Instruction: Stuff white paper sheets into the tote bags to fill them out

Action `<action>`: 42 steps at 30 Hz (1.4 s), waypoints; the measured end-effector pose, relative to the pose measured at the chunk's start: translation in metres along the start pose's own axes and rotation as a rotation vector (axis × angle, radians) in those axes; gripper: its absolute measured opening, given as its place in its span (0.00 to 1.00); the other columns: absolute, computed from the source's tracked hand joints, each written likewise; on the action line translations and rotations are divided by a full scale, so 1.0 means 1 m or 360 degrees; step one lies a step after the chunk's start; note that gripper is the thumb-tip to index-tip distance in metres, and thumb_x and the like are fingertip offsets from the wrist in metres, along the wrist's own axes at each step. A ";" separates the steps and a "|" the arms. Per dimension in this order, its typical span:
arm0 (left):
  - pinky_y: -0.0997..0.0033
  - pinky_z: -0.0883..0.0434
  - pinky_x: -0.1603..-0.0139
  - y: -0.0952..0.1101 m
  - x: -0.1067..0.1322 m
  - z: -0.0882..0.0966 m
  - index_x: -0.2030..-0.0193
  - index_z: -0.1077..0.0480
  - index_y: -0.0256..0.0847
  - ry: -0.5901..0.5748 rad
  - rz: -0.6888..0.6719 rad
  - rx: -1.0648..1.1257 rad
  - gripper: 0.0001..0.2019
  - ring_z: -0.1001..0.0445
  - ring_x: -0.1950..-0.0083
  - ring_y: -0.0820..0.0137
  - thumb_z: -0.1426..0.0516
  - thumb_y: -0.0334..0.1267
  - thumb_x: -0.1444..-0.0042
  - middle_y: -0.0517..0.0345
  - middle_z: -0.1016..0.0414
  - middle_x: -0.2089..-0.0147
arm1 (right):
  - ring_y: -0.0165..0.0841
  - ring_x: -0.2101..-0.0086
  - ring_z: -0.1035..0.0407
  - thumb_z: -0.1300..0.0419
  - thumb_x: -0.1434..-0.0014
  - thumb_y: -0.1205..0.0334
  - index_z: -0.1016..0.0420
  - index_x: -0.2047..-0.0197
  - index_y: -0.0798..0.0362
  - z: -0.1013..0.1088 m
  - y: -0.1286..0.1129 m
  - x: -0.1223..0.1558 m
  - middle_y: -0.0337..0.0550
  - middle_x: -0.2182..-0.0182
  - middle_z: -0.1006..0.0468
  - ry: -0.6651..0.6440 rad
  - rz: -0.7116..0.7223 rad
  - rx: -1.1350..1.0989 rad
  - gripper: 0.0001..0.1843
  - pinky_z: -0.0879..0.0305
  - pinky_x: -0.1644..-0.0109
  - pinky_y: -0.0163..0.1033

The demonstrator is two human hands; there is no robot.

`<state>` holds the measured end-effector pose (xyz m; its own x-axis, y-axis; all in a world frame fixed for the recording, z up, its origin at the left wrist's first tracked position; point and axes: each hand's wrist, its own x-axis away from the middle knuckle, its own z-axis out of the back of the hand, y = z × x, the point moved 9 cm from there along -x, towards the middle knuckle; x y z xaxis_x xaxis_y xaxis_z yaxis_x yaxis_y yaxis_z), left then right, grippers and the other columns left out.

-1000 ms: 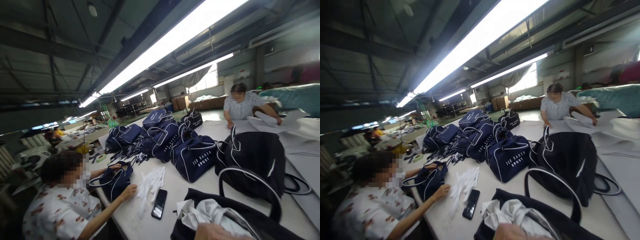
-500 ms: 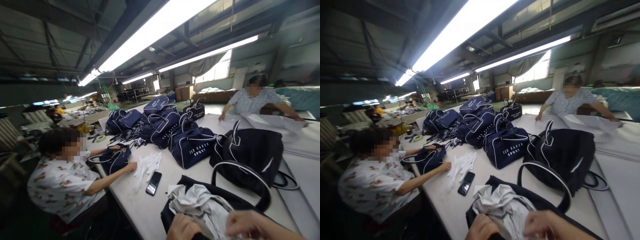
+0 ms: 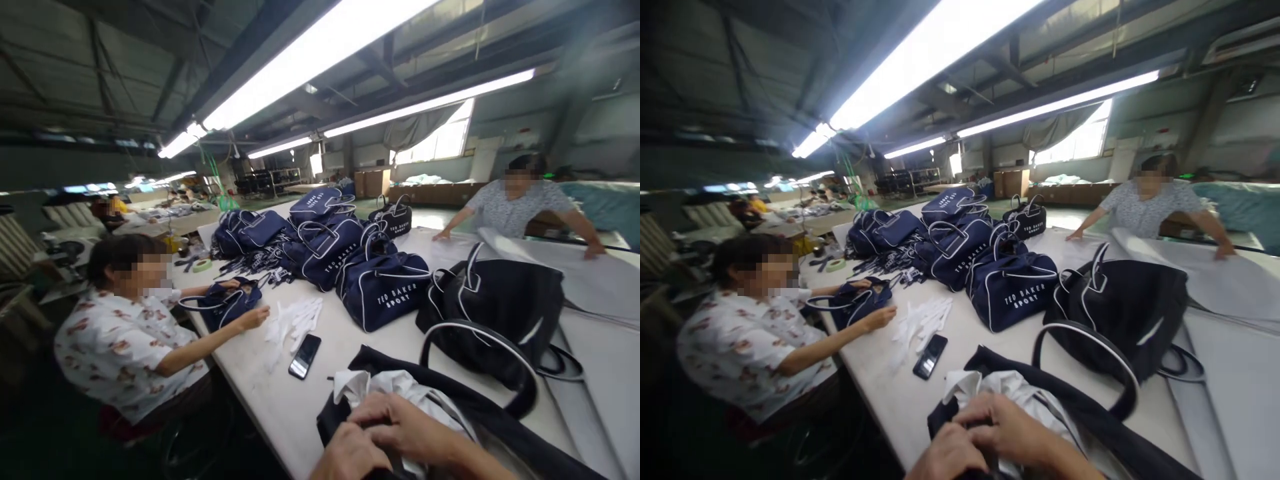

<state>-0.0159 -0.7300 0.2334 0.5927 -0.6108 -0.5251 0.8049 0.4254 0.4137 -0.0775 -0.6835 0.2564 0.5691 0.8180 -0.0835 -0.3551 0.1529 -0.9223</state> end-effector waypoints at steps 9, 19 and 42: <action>0.63 0.37 0.53 -0.007 -0.022 0.036 0.64 0.34 0.40 -0.0152 0.0318 0.0259 0.07 0.33 0.60 0.67 0.48 0.25 0.38 0.59 0.31 0.67 | 0.38 0.58 0.26 0.30 0.51 0.60 0.17 0.57 0.51 0.015 0.037 0.054 0.43 0.59 0.18 0.0601 -0.0341 -0.0210 0.16 0.33 0.52 0.38; 0.68 0.37 0.61 -0.004 -0.044 0.018 0.70 0.36 0.39 -0.0006 0.0228 0.0304 0.09 0.34 0.64 0.68 0.47 0.25 0.39 0.59 0.32 0.70 | 0.25 0.77 0.47 0.41 0.50 0.74 0.45 0.83 0.55 -0.008 0.057 0.002 0.32 0.82 0.44 0.0035 -0.0232 0.0504 0.18 0.53 0.72 0.34; 0.61 0.29 0.58 -0.114 -0.078 -0.019 0.52 0.34 0.34 -0.0735 0.0573 -0.0571 0.17 0.24 0.53 0.55 0.54 0.19 0.46 0.45 0.27 0.55 | 0.44 0.57 0.38 0.39 0.43 0.66 0.28 0.61 0.55 0.015 0.000 0.048 0.51 0.56 0.30 0.0979 -0.0472 0.1730 0.06 0.33 0.54 0.51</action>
<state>-0.1532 -0.7181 0.2129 0.8159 -0.5782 0.0028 0.5674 0.8015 0.1890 -0.0610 -0.6365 0.2582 0.8737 0.3302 -0.3572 -0.4110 0.8939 -0.1789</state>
